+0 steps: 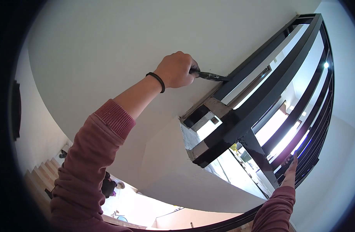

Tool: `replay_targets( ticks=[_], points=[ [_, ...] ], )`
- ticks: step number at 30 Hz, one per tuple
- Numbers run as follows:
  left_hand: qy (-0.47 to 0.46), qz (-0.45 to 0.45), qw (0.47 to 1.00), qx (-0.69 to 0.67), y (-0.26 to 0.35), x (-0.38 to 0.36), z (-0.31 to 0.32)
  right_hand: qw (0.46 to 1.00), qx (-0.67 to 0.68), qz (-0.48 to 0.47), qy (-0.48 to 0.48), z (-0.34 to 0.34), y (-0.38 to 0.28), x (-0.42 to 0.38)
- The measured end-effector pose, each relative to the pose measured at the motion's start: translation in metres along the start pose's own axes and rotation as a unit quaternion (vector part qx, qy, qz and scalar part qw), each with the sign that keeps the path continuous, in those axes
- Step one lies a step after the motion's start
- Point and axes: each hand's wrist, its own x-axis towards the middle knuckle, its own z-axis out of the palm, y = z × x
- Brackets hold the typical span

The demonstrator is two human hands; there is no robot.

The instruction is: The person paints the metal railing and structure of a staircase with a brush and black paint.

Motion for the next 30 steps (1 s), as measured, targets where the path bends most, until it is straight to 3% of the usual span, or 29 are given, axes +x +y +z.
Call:
replay_targets(
  ticks=[17, 26, 30],
  points=[
    [-0.006, 0.005, 1.0, -0.008, -0.009, -0.03, 0.0, 1.0, -0.008, -0.005, 0.006, 0.002, -0.001, -0.003],
    [-0.057, -0.006, 0.998, -0.033, -0.013, -0.048, -0.01, 1.0, -0.024, 0.001, 0.012, 0.003, -0.003, -0.005],
    [0.002, 0.017, 0.998, -0.061, -0.023, -0.05, -0.012, 0.998, -0.059, -0.004, 0.027, 0.004, -0.005, -0.009]
  ],
)
